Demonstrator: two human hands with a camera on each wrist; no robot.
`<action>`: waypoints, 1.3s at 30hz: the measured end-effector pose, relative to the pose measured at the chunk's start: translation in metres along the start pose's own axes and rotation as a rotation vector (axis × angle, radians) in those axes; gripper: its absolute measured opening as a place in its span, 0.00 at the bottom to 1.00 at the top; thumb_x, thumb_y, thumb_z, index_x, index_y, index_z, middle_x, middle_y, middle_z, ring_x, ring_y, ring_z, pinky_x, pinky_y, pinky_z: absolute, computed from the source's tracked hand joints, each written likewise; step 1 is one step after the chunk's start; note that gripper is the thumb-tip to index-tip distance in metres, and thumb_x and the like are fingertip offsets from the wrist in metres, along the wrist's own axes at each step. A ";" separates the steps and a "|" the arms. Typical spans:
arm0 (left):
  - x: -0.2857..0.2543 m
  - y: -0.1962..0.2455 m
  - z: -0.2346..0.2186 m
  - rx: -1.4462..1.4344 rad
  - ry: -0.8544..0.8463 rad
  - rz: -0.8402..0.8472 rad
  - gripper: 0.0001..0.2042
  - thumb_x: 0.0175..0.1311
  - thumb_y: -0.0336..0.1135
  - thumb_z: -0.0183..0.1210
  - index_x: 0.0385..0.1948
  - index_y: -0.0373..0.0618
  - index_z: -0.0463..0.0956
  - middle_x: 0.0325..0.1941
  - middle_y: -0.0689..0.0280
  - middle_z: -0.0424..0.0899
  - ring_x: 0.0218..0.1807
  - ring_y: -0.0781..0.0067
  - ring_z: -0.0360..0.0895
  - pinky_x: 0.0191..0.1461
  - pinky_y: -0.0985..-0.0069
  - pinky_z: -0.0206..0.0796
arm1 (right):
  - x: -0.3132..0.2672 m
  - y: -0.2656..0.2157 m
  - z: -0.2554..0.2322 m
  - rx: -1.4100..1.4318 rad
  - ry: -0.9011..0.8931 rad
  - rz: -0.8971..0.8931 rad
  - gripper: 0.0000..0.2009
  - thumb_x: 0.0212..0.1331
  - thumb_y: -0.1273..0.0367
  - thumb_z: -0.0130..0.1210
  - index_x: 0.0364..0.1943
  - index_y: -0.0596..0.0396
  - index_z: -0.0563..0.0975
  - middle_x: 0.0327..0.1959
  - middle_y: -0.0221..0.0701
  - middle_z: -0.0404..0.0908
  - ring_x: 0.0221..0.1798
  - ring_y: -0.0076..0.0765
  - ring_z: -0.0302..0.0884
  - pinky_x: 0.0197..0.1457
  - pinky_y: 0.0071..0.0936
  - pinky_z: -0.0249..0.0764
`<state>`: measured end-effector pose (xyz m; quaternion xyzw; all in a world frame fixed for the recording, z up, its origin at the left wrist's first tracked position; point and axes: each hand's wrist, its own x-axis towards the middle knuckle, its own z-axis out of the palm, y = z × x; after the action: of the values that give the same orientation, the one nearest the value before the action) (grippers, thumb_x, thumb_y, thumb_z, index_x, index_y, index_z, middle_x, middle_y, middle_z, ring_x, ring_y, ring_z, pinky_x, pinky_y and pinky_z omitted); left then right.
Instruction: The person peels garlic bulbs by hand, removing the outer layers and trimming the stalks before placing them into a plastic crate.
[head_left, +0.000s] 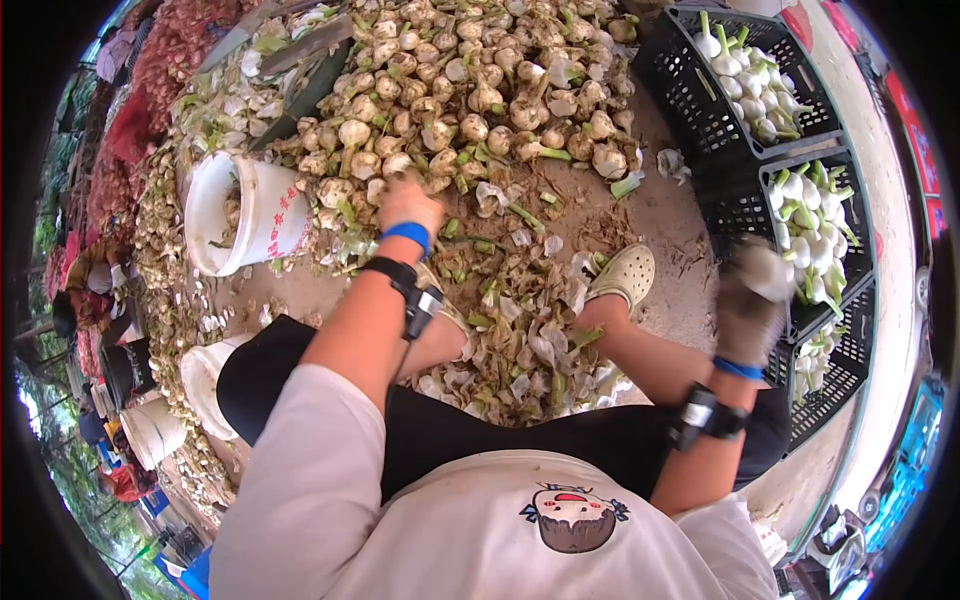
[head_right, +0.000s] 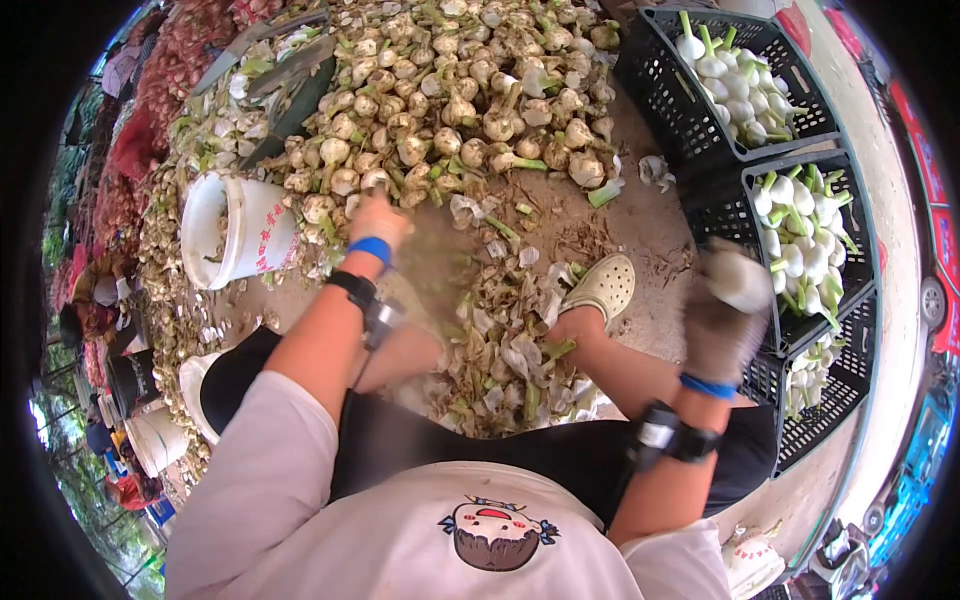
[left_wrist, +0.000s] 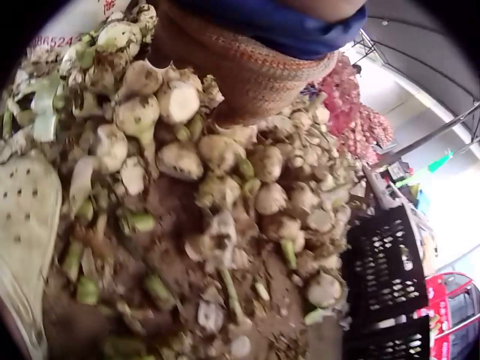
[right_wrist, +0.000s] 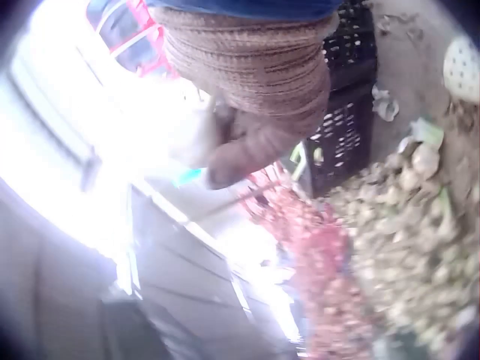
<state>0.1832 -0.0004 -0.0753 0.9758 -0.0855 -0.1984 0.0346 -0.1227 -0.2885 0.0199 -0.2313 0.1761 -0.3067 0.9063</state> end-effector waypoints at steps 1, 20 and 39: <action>0.025 -0.010 -0.001 0.072 0.049 -0.022 0.29 0.52 0.39 0.56 0.58 0.45 0.60 0.61 0.53 0.62 0.55 0.48 0.67 0.54 0.63 0.66 | -0.001 -0.040 -0.057 0.172 -0.127 -0.155 0.15 0.64 0.62 0.39 0.47 0.59 0.68 0.40 0.32 0.74 0.39 0.26 0.72 0.35 0.22 0.71; -0.006 -0.008 0.012 -0.438 -0.146 0.219 0.21 0.50 0.24 0.54 0.50 0.41 0.67 0.49 0.51 0.73 0.51 0.54 0.72 0.53 0.66 0.66 | -0.010 0.156 0.016 -0.607 0.194 0.667 0.25 0.59 0.55 0.50 0.55 0.57 0.64 0.42 0.35 0.74 0.39 0.31 0.73 0.38 0.24 0.73; -0.138 0.069 -0.020 -1.170 -0.703 0.156 0.14 0.57 0.30 0.55 0.44 0.37 0.70 0.31 0.61 0.80 0.26 0.74 0.77 0.29 0.80 0.69 | -0.038 0.128 0.032 -0.878 -0.319 0.263 0.29 0.43 0.67 0.64 0.52 0.57 0.66 0.50 0.42 0.67 0.52 0.39 0.69 0.56 0.31 0.68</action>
<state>0.0555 -0.0426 0.0023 0.6653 -0.0404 -0.5137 0.5402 -0.0760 -0.1639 -0.0143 -0.6119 0.1753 -0.0468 0.7698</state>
